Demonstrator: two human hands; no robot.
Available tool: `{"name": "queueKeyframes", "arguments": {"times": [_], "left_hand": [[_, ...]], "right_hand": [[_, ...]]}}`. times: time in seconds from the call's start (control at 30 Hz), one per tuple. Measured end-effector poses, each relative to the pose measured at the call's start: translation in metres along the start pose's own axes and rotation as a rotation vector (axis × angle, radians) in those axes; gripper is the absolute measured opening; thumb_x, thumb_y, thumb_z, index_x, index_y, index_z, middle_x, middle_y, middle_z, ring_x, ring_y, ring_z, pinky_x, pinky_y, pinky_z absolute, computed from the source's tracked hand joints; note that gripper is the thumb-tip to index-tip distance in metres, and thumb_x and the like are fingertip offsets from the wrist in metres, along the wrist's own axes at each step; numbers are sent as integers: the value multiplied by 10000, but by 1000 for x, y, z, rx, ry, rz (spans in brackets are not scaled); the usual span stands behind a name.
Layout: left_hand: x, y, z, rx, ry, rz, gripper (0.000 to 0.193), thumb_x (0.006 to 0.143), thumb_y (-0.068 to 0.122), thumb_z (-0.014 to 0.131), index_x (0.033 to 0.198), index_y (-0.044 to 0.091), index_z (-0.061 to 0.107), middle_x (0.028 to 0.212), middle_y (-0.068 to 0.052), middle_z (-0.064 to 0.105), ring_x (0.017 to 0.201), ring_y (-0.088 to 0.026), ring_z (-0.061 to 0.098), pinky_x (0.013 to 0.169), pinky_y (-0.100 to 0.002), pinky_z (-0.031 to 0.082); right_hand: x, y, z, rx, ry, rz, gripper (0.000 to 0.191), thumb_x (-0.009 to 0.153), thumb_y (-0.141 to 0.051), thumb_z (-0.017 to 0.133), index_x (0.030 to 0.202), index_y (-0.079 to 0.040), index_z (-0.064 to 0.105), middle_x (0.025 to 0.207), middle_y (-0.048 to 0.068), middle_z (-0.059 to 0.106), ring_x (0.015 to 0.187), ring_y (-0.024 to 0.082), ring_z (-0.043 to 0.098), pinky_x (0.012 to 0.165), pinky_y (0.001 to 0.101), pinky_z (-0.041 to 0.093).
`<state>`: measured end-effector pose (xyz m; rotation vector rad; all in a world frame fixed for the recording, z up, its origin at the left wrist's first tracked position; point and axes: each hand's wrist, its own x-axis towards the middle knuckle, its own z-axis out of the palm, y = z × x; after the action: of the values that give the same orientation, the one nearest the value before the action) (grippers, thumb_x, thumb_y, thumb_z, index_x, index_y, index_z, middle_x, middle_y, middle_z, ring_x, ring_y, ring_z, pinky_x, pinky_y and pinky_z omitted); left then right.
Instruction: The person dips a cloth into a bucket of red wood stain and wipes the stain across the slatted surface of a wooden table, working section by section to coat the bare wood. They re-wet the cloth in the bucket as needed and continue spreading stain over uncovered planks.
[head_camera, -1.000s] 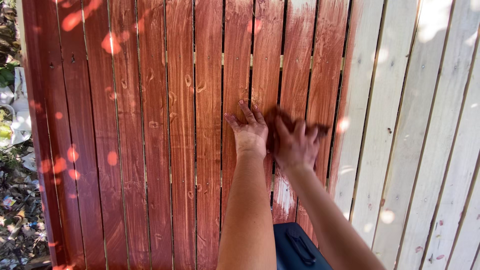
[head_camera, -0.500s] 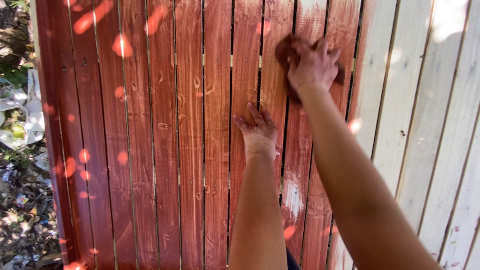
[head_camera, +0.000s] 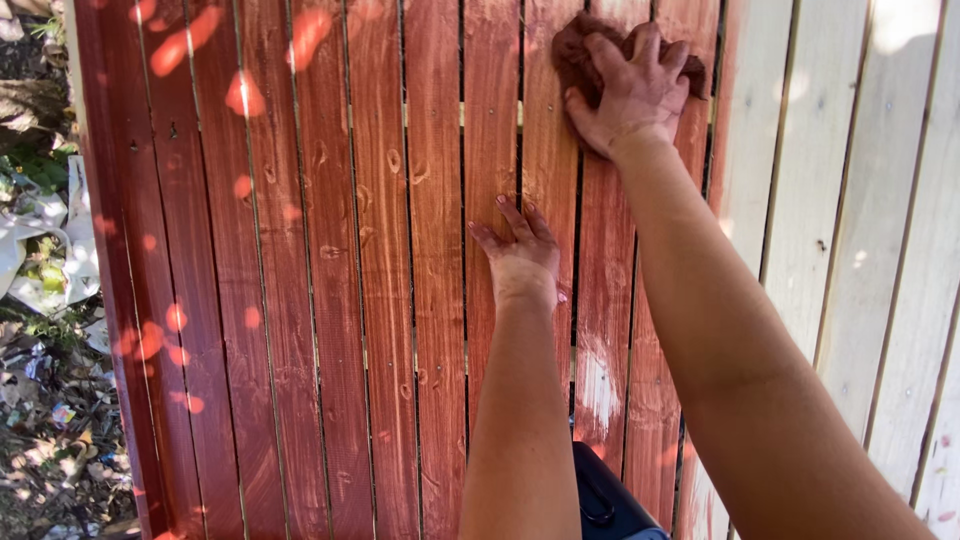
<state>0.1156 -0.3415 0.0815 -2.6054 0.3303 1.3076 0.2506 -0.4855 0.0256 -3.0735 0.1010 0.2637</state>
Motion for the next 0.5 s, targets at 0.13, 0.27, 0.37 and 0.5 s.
{"name": "queueKeyframes", "arguments": {"times": [0.13, 0.27, 0.37, 0.5], "left_hand": [[-12, 5, -3, -19, -45, -10, 1266, 849, 596, 758, 1598, -11, -63, 1644, -363, -26, 1482, -550, 219, 1200, -686, 87], [-26, 7, -4, -96, -6, -66, 1373, 751, 592, 854, 1640, 59, -46, 1694, -278, -41, 1474, -511, 298, 1206, -676, 91], [-37, 0, 4, -63, 102, -69, 1368, 718, 594, 854, 1617, 197, -97, 1678, -166, -86, 1524, -384, 205, 1185, -691, 36], [-64, -12, 40, -231, 11, -85, 1398, 697, 700, 776, 1636, 219, -142, 1719, -17, -184, 1531, -209, 269, 1256, -648, 4]], "right_hand": [[-62, -6, -17, 89, -176, 110, 711, 899, -596, 606, 1546, -401, 387, 1625, 176, 277, 1472, 566, 200, 1122, 666, 339], [-124, -8, -18, 78, -174, 82, 692, 925, -601, 596, 1549, -405, 369, 1638, 191, 238, 1447, 581, 209, 1124, 683, 308], [-159, -11, -7, 122, -163, 74, 700, 905, -588, 590, 1539, -433, 337, 1620, 196, 202, 1430, 588, 181, 1108, 683, 281], [-209, -15, 7, 105, -209, 80, 696, 918, -569, 579, 1551, -432, 322, 1620, 191, 210, 1425, 585, 201, 1108, 703, 268]]}}
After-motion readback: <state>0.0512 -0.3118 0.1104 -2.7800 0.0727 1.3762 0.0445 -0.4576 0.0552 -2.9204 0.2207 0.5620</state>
